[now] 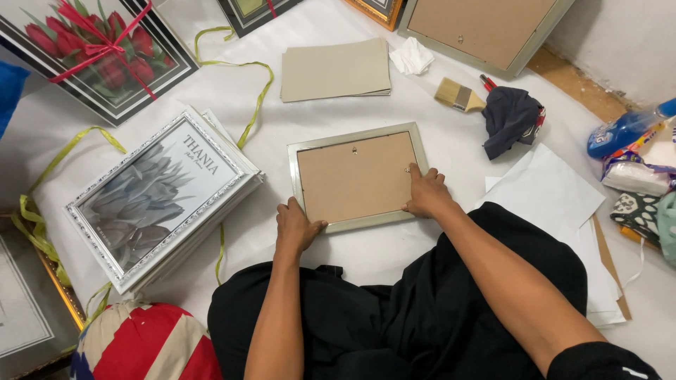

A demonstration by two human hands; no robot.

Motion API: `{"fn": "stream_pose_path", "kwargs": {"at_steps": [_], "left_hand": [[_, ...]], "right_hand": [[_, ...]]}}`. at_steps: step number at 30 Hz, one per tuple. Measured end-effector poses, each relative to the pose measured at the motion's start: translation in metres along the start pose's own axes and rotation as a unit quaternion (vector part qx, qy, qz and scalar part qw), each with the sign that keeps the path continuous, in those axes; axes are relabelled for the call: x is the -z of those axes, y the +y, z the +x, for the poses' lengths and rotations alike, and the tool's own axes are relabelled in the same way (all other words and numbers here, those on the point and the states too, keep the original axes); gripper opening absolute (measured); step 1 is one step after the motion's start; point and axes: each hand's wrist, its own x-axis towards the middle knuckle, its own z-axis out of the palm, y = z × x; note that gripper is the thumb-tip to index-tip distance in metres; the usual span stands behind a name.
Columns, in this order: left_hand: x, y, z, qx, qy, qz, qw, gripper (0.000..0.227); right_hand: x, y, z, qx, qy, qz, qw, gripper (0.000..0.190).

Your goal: Cleaning glass and assembling picture frames with backing boards

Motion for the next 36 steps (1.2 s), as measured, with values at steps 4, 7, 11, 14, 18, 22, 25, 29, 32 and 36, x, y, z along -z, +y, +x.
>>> {"fn": "stream_pose_path", "kwargs": {"at_steps": [4, 7, 11, 14, 18, 22, 25, 29, 32, 36], "left_hand": [[-0.003, -0.003, 0.004, -0.001, 0.004, 0.003, 1.0, 0.09], [-0.008, -0.01, 0.011, 0.0, 0.01, 0.018, 1.0, 0.092], [0.013, 0.009, -0.007, 0.021, 0.021, 0.01, 0.999, 0.09], [0.031, 0.021, -0.016, 0.076, 0.02, 0.036, 0.996, 0.104], [0.019, -0.004, 0.01, 0.135, -0.083, 0.135, 0.978, 0.133], [0.025, -0.002, 0.019, 0.152, -0.113, 0.13, 0.973, 0.136], [0.018, -0.011, 0.032, 0.158, -0.128, 0.133, 0.97, 0.136], [0.0, -0.032, 0.052, 0.132, -0.145, 0.19, 0.962, 0.15], [0.0, -0.033, 0.055, 0.136, -0.162, 0.184, 0.96, 0.147], [0.003, -0.029, 0.055, 0.139, -0.176, 0.184, 0.957, 0.146]], "right_hand": [[0.001, -0.002, -0.001, 0.0, -0.006, -0.006, 1.0, 0.104], [0.005, -0.004, -0.004, 0.001, -0.003, -0.002, 1.0, 0.1], [0.025, -0.008, -0.018, -0.005, -0.006, 0.033, 0.999, 0.102], [0.058, -0.007, -0.021, -0.019, 0.001, 0.156, 0.988, 0.093], [0.051, 0.046, 0.044, -0.035, 0.149, 0.348, 0.925, 0.075], [0.067, 0.091, 0.099, -0.015, 0.277, 0.355, 0.893, 0.05], [0.075, 0.119, 0.13, -0.008, 0.328, 0.319, 0.889, 0.036], [0.084, 0.127, 0.143, -0.11, 0.267, 0.4, 0.87, 0.027], [0.061, 0.154, 0.189, -0.253, 0.228, 0.467, 0.816, 0.039], [0.063, 0.154, 0.213, -0.345, 0.178, 0.543, 0.744, 0.065]]}}
